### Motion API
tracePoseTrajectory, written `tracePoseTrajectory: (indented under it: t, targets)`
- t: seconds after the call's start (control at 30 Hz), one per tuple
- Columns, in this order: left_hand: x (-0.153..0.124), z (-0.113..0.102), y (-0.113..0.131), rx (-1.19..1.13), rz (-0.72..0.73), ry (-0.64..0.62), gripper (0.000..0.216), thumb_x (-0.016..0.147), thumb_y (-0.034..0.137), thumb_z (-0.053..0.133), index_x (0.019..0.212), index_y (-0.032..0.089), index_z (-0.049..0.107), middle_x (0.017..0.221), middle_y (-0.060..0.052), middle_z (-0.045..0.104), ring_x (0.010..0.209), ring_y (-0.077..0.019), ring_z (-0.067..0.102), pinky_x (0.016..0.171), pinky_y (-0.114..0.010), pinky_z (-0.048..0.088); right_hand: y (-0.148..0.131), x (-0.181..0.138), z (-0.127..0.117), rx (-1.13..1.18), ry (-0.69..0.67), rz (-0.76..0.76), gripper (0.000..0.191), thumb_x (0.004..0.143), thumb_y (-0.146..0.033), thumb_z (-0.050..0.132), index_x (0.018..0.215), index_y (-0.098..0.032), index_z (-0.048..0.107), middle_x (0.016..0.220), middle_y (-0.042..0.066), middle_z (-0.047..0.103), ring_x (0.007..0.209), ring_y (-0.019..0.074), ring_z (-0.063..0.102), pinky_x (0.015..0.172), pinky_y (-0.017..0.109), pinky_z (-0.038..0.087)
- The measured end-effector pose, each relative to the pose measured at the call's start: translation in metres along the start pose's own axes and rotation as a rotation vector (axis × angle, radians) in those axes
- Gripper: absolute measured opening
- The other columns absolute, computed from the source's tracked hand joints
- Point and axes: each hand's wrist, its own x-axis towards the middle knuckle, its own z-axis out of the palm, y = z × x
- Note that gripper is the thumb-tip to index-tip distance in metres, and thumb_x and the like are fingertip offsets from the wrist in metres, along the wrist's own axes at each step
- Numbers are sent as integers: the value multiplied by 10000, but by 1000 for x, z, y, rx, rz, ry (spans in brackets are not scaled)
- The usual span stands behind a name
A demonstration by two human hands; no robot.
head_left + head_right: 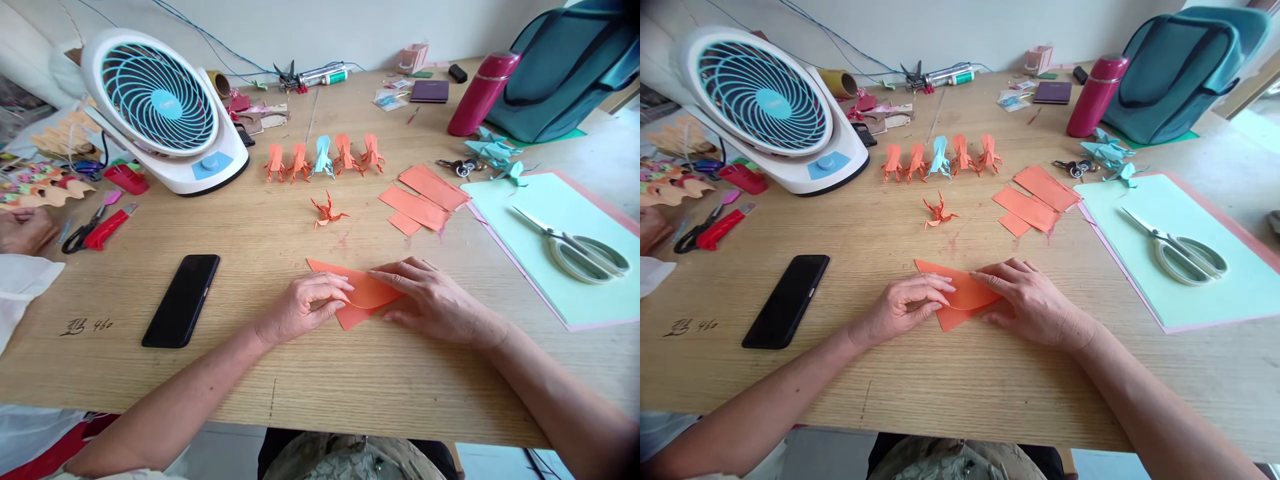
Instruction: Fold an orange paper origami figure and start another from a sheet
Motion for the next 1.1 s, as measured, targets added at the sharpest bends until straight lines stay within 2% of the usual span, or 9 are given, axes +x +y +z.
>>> tracePoseTrajectory:
  t: [0.1, 0.27, 0.4, 0.5, 0.6, 0.7, 0.77, 0.93, 1.1]
  targets:
    - [-1, 0, 4, 14, -46, 45, 117, 943, 126, 578, 946, 169, 687, 1092, -85, 758, 1027, -165, 710, 921, -321, 561, -6, 2, 3, -2, 32, -7, 517, 908, -343, 677, 1388, -195, 550, 1278, 126, 646, 1093, 294, 581, 936, 465, 488]
    - [-5, 0, 11, 96, -94, 117, 137, 937, 93, 529, 967, 174, 636, 1044, -65, 757, 978, -139, 715, 869, -263, 554, -12, 5, 11, -69, 154, -56, 221, 980, -246, 554, 1147, -175, 681, 1107, 126, 697, 941, 255, 594, 818, 411, 466]
    - [-10, -1, 15, 149, -115, 132, 138, 936, 98, 500, 970, 191, 596, 1035, -48, 754, 958, -140, 716, 842, -259, 559, -14, 5, 13, -89, 139, -107, 258, 1014, -146, 447, 1076, -168, 696, 1010, 108, 709, 820, 205, 594, 740, 352, 442]
    - [-11, -2, 19, 210, -95, 85, 124, 927, 109, 488, 946, 194, 575, 1014, -39, 751, 911, -141, 717, 797, -255, 558, -14, 5, 13, -91, 127, -126, 280, 1024, -132, 422, 1083, -166, 693, 1057, 108, 713, 828, 192, 601, 753, 339, 435]
    - [-10, -1, 24, 335, -31, 6, 122, 915, 197, 551, 1028, 182, 594, 1005, -47, 746, 902, -173, 705, 810, -299, 557, -15, 4, 13, -104, 122, -129, 257, 1013, -125, 446, 1073, -165, 693, 1100, 107, 709, 842, 191, 595, 768, 342, 426]
    - [-9, 2, 31, 529, 62, -112, 378, 905, 404, 626, 1203, 172, 601, 1105, -74, 740, 963, -242, 679, 850, -380, 557, -17, 1, 13, -126, 104, -135, 208, 1003, -136, 486, 1059, -162, 685, 1144, 106, 693, 885, 200, 582, 786, 347, 421]
    - [-9, 7, 37, 680, 94, -169, 450, 911, 450, 620, 1265, 173, 597, 1197, -87, 719, 985, -268, 660, 824, -399, 563, -19, -2, 14, -156, 92, -136, 186, 1002, -148, 498, 1061, -156, 675, 1164, 112, 678, 914, 212, 569, 793, 353, 416]
    - [-10, 21, 53, 896, 26, -291, 381, 923, 340, 614, 1243, 134, 614, 1270, -108, 674, 982, -256, 640, 758, -389, 572, -23, -8, 19, -265, 86, -147, 202, 992, -120, 469, 994, -133, 671, 976, 113, 664, 803, 221, 515, 709, 355, 387]
    - [2, 32, 64, 933, -114, -335, 419, 893, 443, 667, 1169, 129, 640, 1126, -117, 691, 944, -261, 633, 734, -396, 571, -23, -9, 23, -286, 112, -113, 185, 991, -140, 494, 970, -146, 678, 930, 95, 652, 765, 209, 502, 692, 349, 371]
